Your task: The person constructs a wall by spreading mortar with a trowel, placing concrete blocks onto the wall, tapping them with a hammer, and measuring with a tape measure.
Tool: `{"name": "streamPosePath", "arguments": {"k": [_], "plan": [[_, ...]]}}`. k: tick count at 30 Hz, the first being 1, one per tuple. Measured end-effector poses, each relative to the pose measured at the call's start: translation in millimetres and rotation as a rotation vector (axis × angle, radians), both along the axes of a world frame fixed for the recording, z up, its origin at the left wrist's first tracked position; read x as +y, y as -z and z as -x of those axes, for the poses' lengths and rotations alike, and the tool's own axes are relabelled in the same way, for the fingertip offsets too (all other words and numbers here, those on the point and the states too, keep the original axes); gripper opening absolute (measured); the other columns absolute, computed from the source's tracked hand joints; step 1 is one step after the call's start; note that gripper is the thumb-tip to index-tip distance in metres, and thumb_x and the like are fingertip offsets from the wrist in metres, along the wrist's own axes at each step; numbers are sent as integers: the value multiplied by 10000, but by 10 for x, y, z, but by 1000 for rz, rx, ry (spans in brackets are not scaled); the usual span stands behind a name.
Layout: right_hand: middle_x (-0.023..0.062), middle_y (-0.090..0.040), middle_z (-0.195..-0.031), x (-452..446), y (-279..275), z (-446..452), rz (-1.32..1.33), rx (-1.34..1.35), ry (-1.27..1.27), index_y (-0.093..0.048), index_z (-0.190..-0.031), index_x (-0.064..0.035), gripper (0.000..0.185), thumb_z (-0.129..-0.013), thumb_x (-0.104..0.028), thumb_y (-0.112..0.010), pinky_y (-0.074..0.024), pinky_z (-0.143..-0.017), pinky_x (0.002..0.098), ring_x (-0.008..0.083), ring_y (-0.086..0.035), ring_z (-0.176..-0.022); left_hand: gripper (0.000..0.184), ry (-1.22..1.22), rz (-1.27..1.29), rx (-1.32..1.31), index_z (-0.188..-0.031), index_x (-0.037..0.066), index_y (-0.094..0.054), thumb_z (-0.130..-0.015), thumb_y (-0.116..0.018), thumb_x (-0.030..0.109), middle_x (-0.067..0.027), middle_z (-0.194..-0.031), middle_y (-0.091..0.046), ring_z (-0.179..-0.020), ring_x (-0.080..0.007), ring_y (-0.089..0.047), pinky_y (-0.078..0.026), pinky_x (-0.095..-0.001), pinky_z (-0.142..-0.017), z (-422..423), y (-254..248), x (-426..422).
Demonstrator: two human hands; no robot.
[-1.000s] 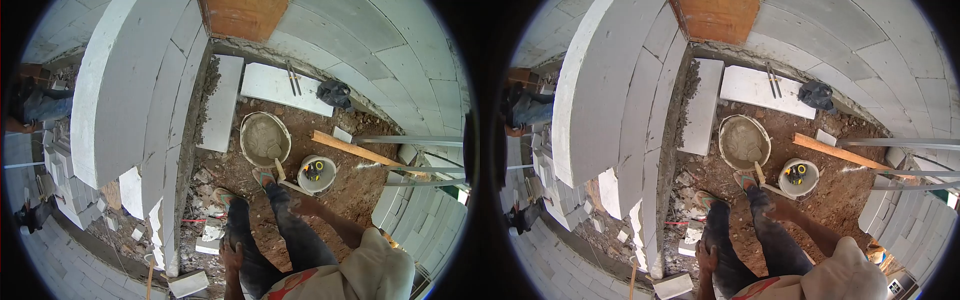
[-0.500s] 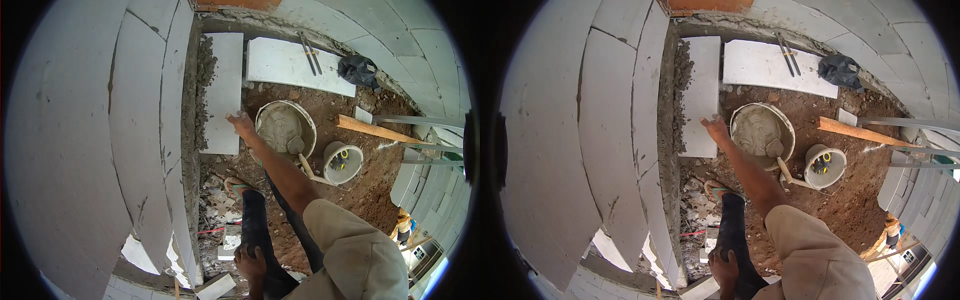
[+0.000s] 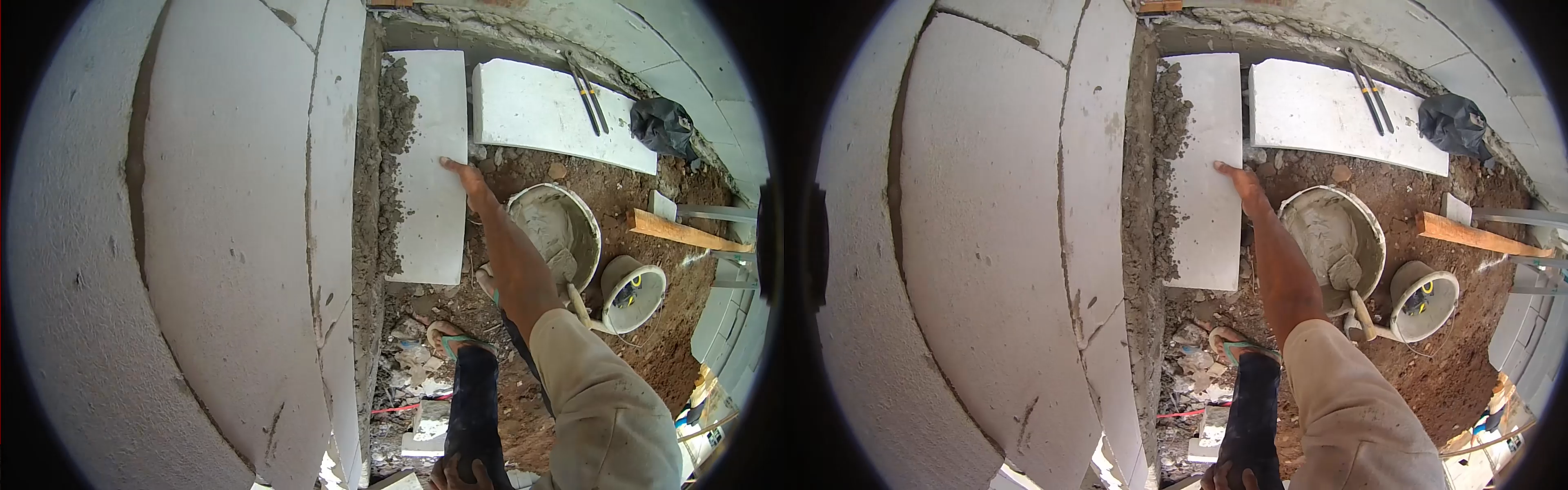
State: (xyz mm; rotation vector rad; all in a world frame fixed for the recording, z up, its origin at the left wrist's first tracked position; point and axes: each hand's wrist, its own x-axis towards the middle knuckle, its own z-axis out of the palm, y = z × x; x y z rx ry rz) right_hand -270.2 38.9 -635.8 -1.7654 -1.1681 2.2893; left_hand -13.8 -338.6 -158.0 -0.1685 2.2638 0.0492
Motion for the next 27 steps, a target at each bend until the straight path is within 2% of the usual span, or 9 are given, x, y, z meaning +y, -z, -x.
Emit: {"name": "streamPosePath", "arguments": {"k": [4,8,10,12,15,19,22,24,27], "plan": [[190,-723,-1321,58,-300,-136,33,116,-167,-642,-1422,51,757,-854,-388,-884,-529,-1086,455,304,-709,-1174,474,43,-101,117,-1340,159,-700,-966,-712,451,-198,-1409,-624,-1317,-486,-554,-407,-644,-1143,-150,104,-212],[233,-690,-1263,-273,-803,-40,-418,-430,-312,-492,-1392,53,978,-720,-471,-972,-536,-1071,465,358,-685,-1180,519,10,29,-64,-1355,141,-696,-991,-661,509,-210,-1432,-627,-1331,-471,-544,-379,-631,-1163,-29,-12,-72],[244,-681,-1249,-303,-1018,121,-551,-572,-338,-455,-1385,53,1037,-686,-492,-994,-538,-1067,468,372,-679,-1182,504,58,-17,-56,-1353,122,-698,-998,-672,478,-226,-1413,-633,-1308,-474,-561,-419,-626,-1129,36,-21,-28],[287,-557,-1400,-412,-1084,178,-512,-546,-265,-357,-1403,36,1154,-621,-515,-1002,-444,-1167,511,473,-503,-1360,487,32,-107,-29,-1344,104,-705,-998,-689,446,-247,-1383,-641,-1279,-484,-580,-466,-616,-1083,50,-7,-9],[325,-512,-1428,-216,-897,111,-453,-491,-223,-431,-1406,67,1154,-601,-521,-1012,-473,-1139,523,459,-538,-1339,458,80,-84,23,-1313,90,-717,-976,-731,398,-252,-1354,-654,-1251,-484,-595,-491,-606,-1053,-62,61,2],[325,-531,-1405,100,-949,-7,-145,-300,-510,-483,-1390,139,1172,-600,-546,-1014,-530,-1106,459,413,-564,-1344,460,84,-74,60,-1304,98,-724,-953,-764,393,-236,-1363,-650,-1246,-477,-596,-474,-619,-1069,-55,100,31],[320,-507,-1429,-331,-1472,326,-466,-571,-522,-484,-1409,191,1184,-654,-577,-976,-545,-1087,484,439,-577,-1331,424,73,-47,41,-1276,116,-746,-959,-759,398,-225,-1356,-652,-1253,-460,-589,-460,-611,-1084,-63,126,97],[306,-445,-1436,-644,-1704,426,-585,-415,-545,-396,-1443,122,1065,-758,-482,-944,-437,-1160,589,454,-448,-1424,663,48,41,-189,-1474,88,-614,-934,-788,431,-260,-1496,-565,-1380,-493,-507,-405,-601,-1170,44,244,108],[307,-455,-1414,-760,-1539,543,-590,-377,-550,-408,-1415,90,908,-834,-402,-902,-427,-1136,636,461,-434,-1430,797,170,-158,133,-1502,14,-461,-830,-835,224,-262,-1503,-480,-1424,-470,-427,-329,-624,-1179,402,732,289]]}}
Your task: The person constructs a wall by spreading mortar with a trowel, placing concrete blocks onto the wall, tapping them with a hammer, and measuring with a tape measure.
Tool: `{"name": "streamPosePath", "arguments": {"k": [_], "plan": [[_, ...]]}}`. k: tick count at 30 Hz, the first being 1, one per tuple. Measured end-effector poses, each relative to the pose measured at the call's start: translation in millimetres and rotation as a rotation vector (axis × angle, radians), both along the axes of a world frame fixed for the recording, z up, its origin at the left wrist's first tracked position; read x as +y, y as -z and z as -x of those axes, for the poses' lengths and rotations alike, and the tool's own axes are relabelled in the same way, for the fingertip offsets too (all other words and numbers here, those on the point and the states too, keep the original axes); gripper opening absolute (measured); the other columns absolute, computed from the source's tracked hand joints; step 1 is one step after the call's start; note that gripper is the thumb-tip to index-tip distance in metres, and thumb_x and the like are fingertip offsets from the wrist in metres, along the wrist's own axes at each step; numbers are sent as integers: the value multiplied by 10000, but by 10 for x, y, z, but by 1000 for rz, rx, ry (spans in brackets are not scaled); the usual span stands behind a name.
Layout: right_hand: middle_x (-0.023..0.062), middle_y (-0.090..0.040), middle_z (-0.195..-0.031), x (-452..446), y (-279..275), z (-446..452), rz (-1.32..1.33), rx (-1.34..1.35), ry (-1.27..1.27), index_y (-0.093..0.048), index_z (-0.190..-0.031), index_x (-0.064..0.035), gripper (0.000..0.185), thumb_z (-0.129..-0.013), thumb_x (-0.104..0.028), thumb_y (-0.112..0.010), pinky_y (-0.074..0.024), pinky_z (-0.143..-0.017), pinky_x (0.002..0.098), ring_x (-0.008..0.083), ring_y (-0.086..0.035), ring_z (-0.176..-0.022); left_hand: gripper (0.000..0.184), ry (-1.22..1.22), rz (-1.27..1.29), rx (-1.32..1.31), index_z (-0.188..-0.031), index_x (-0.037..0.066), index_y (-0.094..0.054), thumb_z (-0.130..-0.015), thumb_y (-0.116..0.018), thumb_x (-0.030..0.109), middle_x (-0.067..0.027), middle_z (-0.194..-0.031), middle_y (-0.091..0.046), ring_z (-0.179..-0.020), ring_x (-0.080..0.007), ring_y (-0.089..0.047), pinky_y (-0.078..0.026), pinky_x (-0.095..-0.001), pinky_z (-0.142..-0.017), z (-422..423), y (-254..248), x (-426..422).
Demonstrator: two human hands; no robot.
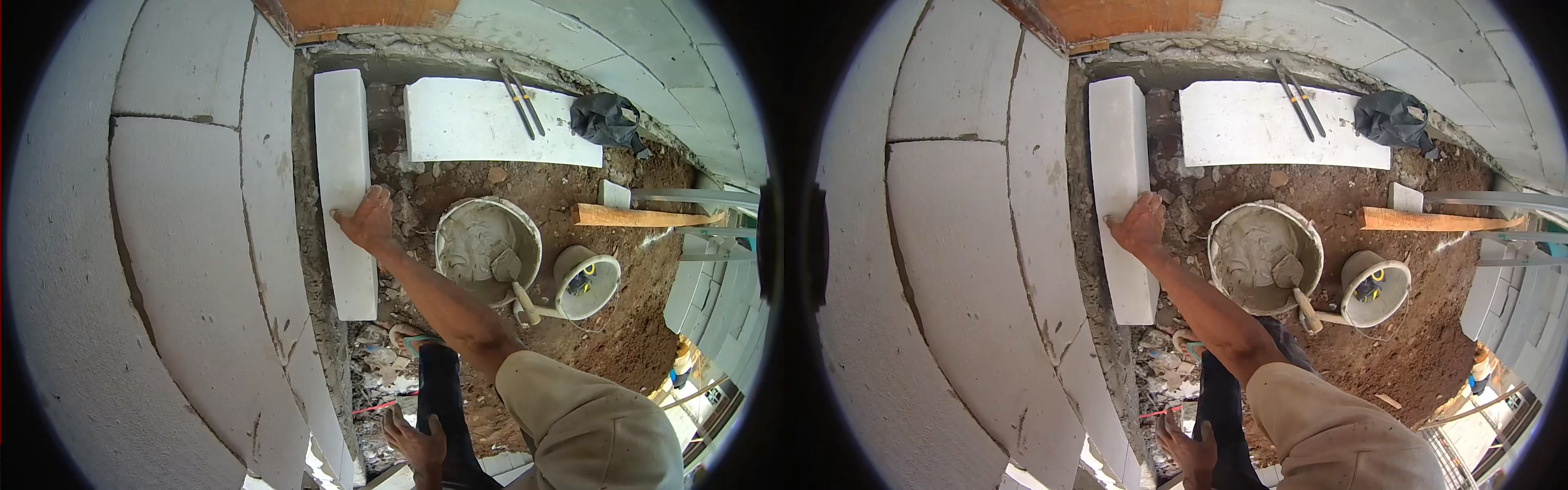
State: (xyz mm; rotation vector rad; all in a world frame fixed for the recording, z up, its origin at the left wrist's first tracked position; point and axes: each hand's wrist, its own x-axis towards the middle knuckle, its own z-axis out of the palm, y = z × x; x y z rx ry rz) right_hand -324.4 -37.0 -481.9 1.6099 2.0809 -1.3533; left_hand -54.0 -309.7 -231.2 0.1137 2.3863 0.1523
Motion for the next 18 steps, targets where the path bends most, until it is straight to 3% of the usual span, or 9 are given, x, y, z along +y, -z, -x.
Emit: {"name": "streamPosePath", "arguments": {"k": [2,6,8,9,11,12,13,14,18], "plan": [[351,-451,-1436,163,241,-25,-19,76,-34,-404,-1422,104,854,-882,-368,-867,-450,-1124,583,495,-455,-1414,954,31,-199,136,-1599,-23,-288,-844,-836,176,-304,-1599,-369,-1485,-509,-352,-266,-663,-1214,594,590,237],[331,-467,-1409,467,303,-283,109,196,-216,-420,-1431,75,775,-900,-304,-838,-450,-1091,595,479,-463,-1397,1122,112,-331,287,-1654,-32,-168,-836,-879,257,-332,-1651,-287,-1521,-537,-300,-235,-650,-1257,1522,1590,867],[298,-474,-1444,650,11,-253,-226,97,-565,-439,-1447,29,670,-939,-248,-777,-434,-1118,575,459,-471,-1396,1177,80,-329,271,-1667,-30,-137,-822,-896,279,-333,-1654,-281,-1523,-543,-296,-228,-647,-1265,1749,1967,1052],[298,-474,-1444,733,-73,-183,-227,97,-581,-439,-1447,29,670,-939,-248,-777,-434,-1118,575,459,-471,-1396,1260,48,-233,272,-1675,-24,-91,-787,-924,300,-336,-1648,-275,-1518,-539,-303,-227,-636,-1272,1798,2145,1094],[216,-429,-1610,994,-101,-6,-652,236,-954,-391,-1561,-38,821,-883,-216,-820,-397,-1200,534,389,-441,-1488,1344,8,-144,265,-1684,-18,-46,-751,-951,322,-339,-1642,-269,-1513,-534,-310,-227,-624,-1278,1816,2376,1116],[216,-429,-1610,1087,-31,77,-655,234,-963,-391,-1561,-38,821,-883,-216,-820,-397,-1200,534,389,-441,-1488,1390,-62,-54,196,-1685,-4,-25,-726,-969,344,-323,-1644,-261,-1524,-522,-299,-214,-645,-1281,1822,2452,1117],[153,-384,-1670,1160,48,180,-798,224,-1195,-364,-1609,-99,863,-888,-214,-824,-341,-1257,518,339,-374,-1550,1436,-133,35,128,-1686,11,-5,-700,-987,365,-308,-1646,-252,-1536,-510,-287,-201,-665,-1285,1809,2557,1094],[91,-339,-1731,1209,104,288,-945,216,-1427,-337,-1658,-159,911,-893,-212,-829,-284,-1313,502,289,-307,-1613,1472,-56,70,244,-1681,16,-7,-658,-1003,376,-286,-1572,-311,-1466,-493,-351,-246,-664,-1248,1738,2728,1026],[3,-305,-1755,1295,151,572,-974,70,-1652,-304,-1683,-271,757,-1023,-226,-671,-204,-1363,497,228,-223,-1650,1458,-131,24,212,-1674,15,-44,-634,-1005,365,-269,-1477,-383,-1367,-467,-414,-302,-645,-1184,1822,2665,1027]]}}
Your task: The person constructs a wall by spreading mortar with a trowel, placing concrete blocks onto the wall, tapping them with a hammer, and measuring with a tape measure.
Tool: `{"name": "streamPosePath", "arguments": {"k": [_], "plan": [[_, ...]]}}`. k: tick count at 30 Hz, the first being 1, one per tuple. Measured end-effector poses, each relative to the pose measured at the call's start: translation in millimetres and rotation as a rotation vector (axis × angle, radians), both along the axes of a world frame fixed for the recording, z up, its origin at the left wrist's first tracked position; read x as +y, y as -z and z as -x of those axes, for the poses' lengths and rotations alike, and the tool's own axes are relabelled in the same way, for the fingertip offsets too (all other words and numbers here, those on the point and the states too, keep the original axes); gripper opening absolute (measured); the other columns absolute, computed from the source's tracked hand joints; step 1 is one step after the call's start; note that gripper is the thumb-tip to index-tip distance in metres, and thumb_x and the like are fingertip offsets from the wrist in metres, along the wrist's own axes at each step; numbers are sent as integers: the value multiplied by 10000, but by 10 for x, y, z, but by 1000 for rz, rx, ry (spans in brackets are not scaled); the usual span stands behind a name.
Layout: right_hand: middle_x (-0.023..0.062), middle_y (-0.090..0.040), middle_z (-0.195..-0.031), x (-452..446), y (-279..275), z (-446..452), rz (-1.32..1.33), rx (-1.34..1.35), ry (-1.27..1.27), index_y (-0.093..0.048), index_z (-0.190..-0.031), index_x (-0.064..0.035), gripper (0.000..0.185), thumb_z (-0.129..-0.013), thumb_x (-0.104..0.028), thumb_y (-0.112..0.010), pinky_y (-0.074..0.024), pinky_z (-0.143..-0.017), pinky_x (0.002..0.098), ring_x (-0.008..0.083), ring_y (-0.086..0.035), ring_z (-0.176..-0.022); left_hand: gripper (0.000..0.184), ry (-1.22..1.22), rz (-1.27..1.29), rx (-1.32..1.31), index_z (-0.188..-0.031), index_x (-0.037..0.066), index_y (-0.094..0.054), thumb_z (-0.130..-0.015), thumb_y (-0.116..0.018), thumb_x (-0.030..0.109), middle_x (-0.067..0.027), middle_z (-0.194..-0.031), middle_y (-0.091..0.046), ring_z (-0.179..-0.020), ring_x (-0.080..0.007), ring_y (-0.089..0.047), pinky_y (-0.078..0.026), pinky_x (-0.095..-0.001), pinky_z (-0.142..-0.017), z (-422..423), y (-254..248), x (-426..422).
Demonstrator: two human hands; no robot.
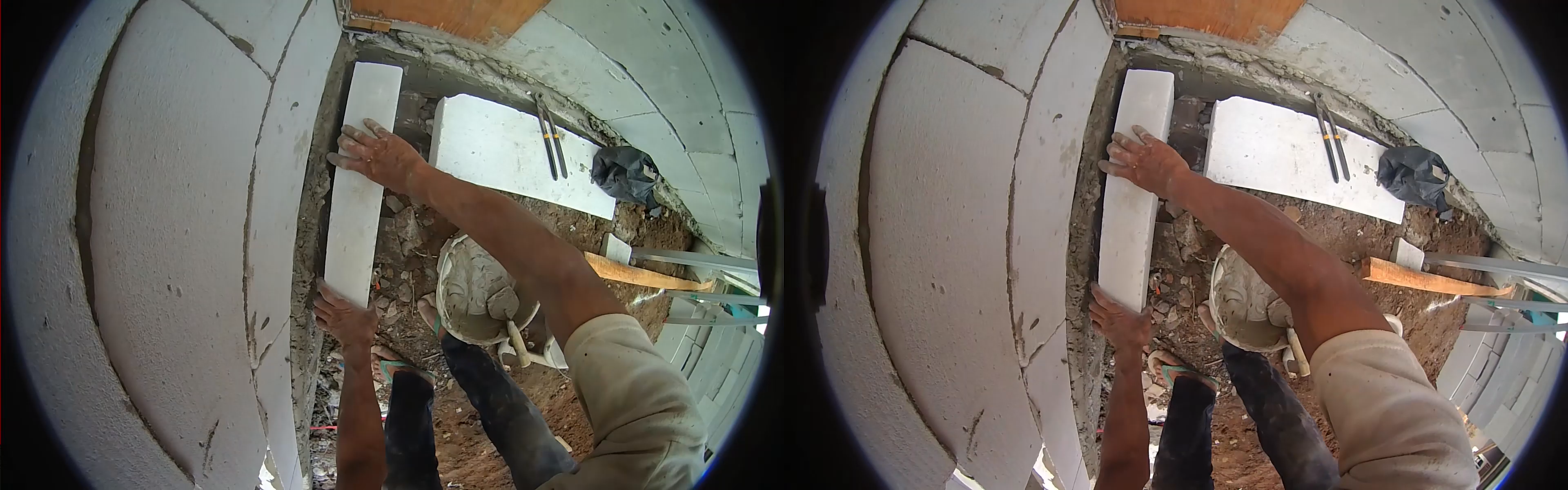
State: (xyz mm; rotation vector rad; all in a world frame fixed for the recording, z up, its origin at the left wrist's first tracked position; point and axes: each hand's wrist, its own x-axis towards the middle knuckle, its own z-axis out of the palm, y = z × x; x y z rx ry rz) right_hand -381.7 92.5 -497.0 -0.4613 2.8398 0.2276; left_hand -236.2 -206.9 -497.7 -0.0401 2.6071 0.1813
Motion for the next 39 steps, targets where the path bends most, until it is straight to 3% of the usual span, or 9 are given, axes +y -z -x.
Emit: {"name": "streamPosePath", "arguments": {"k": [3,7,12,15,20,25,28,31,39], "plan": [[12,-318,-1744,-15,2,103,15,17,-47,-358,-1650,-276,559,-1113,-223,-502,-205,-1363,493,244,-233,-1646,1395,37,-16,-38,-1655,-8,-79,-644,-974,347,-274,-1413,-419,-1368,-496,-404,-326,-652,-1143,8,-149,-59],[46,-330,-1732,-83,-180,66,-85,30,-76,-425,-1606,-276,505,-1110,-210,-491,-207,-1360,485,257,-220,-1651,1290,18,-107,21,-1643,-29,-184,-658,-937,326,-307,-1451,-447,-1361,-504,-431,-337,-655,-1135,-258,-872,81],[92,-283,-1760,-96,-913,118,79,-207,-278,-230,-1680,-88,1078,-812,-131,-868,-185,-1376,445,304,-215,-1651,1240,21,-41,-39,-1644,-37,-239,-648,-904,287,-268,-1376,-495,-1306,-477,-477,-347,-623,-1119,-322,-2139,48],[111,-281,-1758,-284,-1186,-20,197,-349,-272,-217,-1683,-87,1144,-757,-71,-890,-189,-1376,451,308,-219,-1648,1190,34,-14,-35,-1628,-42,-304,-650,-894,291,-243,-1314,-525,-1257,-445,-506,-366,-588,-1082,-344,-2921,-85],[143,-332,-1728,-887,-1703,-929,457,-481,-242,-291,-1660,-71,1087,-733,30,-850,-226,-1358,521,326,-268,-1629,972,204,55,70,-1563,-74,-404,-692,-771,155,-217,-1213,-533,-1106,-413,-530,-378,-535,-967,-792,-3998,-719],[187,-405,-1667,-1475,-2531,-2133,725,-456,-242,-399,-1616,-55,967,-743,-65,-816,-313,-1238,644,389,-367,-1562,1081,240,114,-86,-1611,-51,-309,-646,-776,86,-222,-1274,-523,-1140,-410,-521,-377,-553,-998,-1453,-5441,-1388],[214,-492,-1490,-1605,-3336,-2404,925,-506,-349,-495,-1478,-7,817,-737,-125,-817,-333,-1192,628,447,-473,-1408,921,235,71,-160,-1576,-108,-331,-754,-701,79,-303,-1340,-527,-1139,-450,-545,-370,-590,-977,-1619,-6473,-1517],[238,-505,-1456,-1704,-3282,-2807,1063,-606,-486,-458,-1519,-10,978,-663,-198,-891,-341,-1174,659,453,-466,-1410,921,249,77,-180,-1573,-120,-359,-748,-704,99,-311,-1340,-529,-1163,-456,-545,-376,-603,-1031,-1873,-7165,-1614],[231,-541,-1387,-2028,-4535,-2918,913,-581,-489,-501,-1454,-21,798,-708,-97,-774,-320,-1176,719,473,-497,-1348,1064,111,168,-292,-1626,-105,-289,-726,-798,146,-270,-1380,-515,-1315,-417,-513,-353,-565,-1153,-2685,-7601,-2297]]}}
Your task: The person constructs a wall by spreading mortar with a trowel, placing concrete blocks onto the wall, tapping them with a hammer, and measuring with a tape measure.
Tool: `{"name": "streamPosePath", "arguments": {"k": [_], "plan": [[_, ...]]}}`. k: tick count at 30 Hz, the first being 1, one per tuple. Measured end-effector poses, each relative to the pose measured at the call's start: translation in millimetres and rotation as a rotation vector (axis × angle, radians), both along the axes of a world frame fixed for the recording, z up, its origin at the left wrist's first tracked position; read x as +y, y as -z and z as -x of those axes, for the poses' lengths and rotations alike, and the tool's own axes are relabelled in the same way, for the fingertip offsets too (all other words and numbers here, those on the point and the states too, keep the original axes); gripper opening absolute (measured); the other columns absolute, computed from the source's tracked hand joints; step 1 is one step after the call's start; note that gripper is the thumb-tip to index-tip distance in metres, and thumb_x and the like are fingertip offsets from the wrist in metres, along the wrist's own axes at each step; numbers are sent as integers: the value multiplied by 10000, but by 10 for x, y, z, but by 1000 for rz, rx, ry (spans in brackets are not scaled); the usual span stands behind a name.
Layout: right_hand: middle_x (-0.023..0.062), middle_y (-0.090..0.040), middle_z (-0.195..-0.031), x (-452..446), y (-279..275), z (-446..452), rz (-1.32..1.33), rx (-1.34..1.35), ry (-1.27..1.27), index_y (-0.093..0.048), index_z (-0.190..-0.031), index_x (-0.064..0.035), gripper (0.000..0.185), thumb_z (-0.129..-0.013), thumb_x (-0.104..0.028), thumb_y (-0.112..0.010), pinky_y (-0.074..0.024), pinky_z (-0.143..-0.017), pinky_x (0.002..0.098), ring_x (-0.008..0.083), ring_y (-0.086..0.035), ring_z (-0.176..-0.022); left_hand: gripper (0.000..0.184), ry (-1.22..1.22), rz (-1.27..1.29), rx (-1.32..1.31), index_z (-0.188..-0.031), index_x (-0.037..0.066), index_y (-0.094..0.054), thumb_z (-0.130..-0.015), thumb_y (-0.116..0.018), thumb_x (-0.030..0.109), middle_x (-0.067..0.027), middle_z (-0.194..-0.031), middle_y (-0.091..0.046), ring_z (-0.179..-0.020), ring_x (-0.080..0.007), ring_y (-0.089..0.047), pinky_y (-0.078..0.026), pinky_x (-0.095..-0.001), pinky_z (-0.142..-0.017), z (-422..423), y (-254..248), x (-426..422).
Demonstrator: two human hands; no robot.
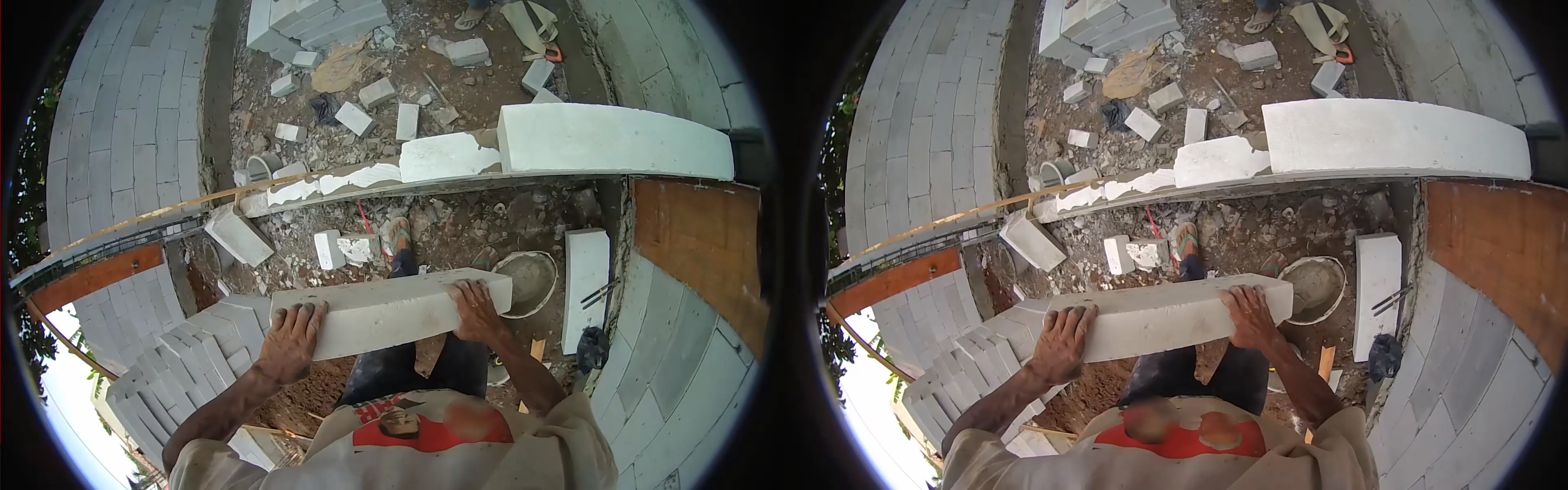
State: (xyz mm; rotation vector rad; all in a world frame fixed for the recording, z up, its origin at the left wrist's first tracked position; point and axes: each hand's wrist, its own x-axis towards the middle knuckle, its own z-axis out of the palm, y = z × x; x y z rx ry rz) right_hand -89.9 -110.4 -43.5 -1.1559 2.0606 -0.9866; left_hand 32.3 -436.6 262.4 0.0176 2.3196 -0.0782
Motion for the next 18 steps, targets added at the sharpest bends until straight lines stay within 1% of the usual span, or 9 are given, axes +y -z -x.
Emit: {"name": "streamPosePath", "arguments": {"k": [2,4,6,8,10,11,13,16,18], "plan": [[235,-545,-1371,34,-365,130,-45,70,-34,-504,-1444,-27,814,-679,-85,-777,-314,-1182,720,470,-502,-1346,1127,-5,-70,71,-1603,-86,-318,-635,-844,151,-246,-1369,-513,-1261,-384,-532,-363,-554,-1104,-157,10,-161],[232,-551,-1363,71,-751,275,-163,109,-47,-500,-1454,-41,863,-654,-104,-817,-306,-1198,707,461,-506,-1348,1111,-62,-179,166,-1606,-71,-325,-647,-843,142,-235,-1371,-519,-1262,-374,-534,-366,-550,-1102,-197,-6,-330],[224,-560,-1363,58,-1165,422,-278,197,-79,-497,-1458,-52,924,-615,-134,-866,-324,-1182,688,458,-515,-1339,1144,-1,-243,124,-1613,-64,-322,-651,-883,199,-217,-1372,-528,-1270,-356,-536,-376,-538,-1094,-179,-7,-567],[212,-581,-1314,-36,-1698,643,-341,269,-142,-482,-1482,-60,1101,-499,-221,-950,-394,-1077,614,444,-549,-1284,1137,-15,-311,196,-1617,-60,-322,-674,-892,221,-205,-1367,-538,-1268,-349,-545,-398,-521,-1084,-143,-53,-848],[206,-579,-1269,-250,-2327,774,-469,335,-171,-473,-1487,-64,1163,-441,-232,-951,-404,-1071,583,439,-558,-1237,1097,51,-390,283,-1622,-43,-331,-706,-882,203,-202,-1378,-539,-1298,-349,-541,-415,-508,-1081,-108,-155,-1175],[203,-575,-1252,-401,-2679,837,-474,332,-173,-473,-1481,-65,1158,-432,-220,-936,-407,-1069,572,440,-559,-1214,1097,29,-405,304,-1622,-43,-331,-706,-882,203,-202,-1378,-539,-1298,-349,-541,-415,-508,-1081,-86,-246,-1335],[202,-564,-1230,-764,-3321,975,-478,371,-175,-470,-1471,-66,1136,-425,-189,-897,-420,-1043,556,447,-551,-1169,1234,92,-417,438,-1573,-48,-393,-527,-993,213,-194,-1386,-543,-1316,-358,-540,-430,-501,-1093,0,-527,-1722],[207,-556,-1243,-1448,-4217,1044,-478,501,-159,-456,-1477,-54,1141,-429,-183,-888,-430,-1023,558,448,-538,-1196,1189,86,-430,541,-1553,-45,-420,-523,-983,145,-195,-1382,-551,-1316,-361,-544,-433,-494,-1107,126,-1220,-2364],[208,-552,-1254,-1877,-4592,1116,-406,607,-166,-449,-1491,-51,1156,-430,-188,-889,-428,-1032,555,437,-539,-1209,1170,75,-331,581,-1542,-30,-438,-501,-967,41,-192,-1393,-558,-1338,-365,-541,-425,-504,-1144,162,-1636,-2768]]}}
